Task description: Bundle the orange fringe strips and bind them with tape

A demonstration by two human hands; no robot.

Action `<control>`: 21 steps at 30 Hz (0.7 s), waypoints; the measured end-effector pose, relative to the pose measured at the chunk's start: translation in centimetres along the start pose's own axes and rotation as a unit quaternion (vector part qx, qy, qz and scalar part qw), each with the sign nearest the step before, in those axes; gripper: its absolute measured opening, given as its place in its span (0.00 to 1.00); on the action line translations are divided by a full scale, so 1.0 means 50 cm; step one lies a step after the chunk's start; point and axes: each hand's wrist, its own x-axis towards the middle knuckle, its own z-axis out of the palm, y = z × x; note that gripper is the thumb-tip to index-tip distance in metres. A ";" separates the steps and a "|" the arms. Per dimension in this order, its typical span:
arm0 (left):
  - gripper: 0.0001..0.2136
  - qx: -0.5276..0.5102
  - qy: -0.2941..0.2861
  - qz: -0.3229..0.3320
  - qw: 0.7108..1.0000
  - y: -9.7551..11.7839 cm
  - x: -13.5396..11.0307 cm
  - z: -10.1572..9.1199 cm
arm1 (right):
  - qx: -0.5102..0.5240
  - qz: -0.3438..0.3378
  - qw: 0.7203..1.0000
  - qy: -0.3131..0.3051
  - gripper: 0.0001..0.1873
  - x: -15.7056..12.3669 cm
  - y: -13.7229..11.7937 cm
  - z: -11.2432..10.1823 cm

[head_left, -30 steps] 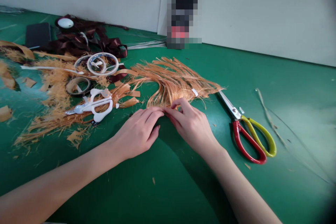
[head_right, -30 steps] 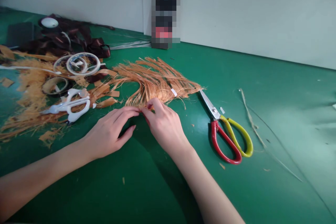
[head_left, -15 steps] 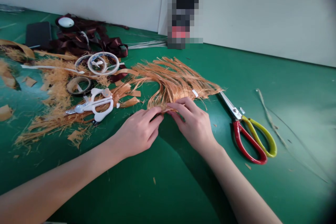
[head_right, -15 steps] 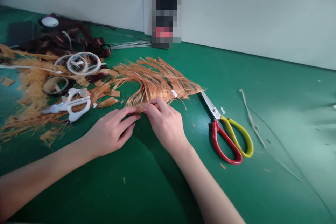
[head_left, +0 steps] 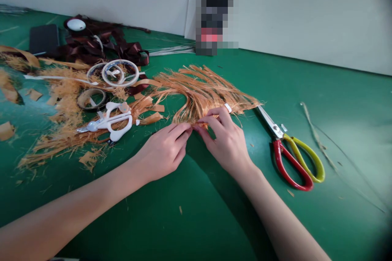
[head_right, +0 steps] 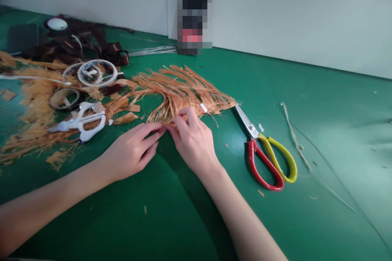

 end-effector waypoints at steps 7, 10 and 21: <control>0.14 -0.022 0.003 -0.017 1.000 0.002 0.003 -0.002 | -0.015 -0.081 0.995 -0.050 0.10 0.000 0.022 -0.031; 0.14 -0.014 -0.006 -0.020 1.000 0.002 0.003 -0.004 | -0.040 -0.100 0.993 -0.045 0.12 0.003 0.024 -0.027; 0.18 0.041 -0.032 0.015 0.999 0.000 0.007 0.004 | 0.015 -0.015 1.000 -0.018 0.08 0.012 0.005 0.003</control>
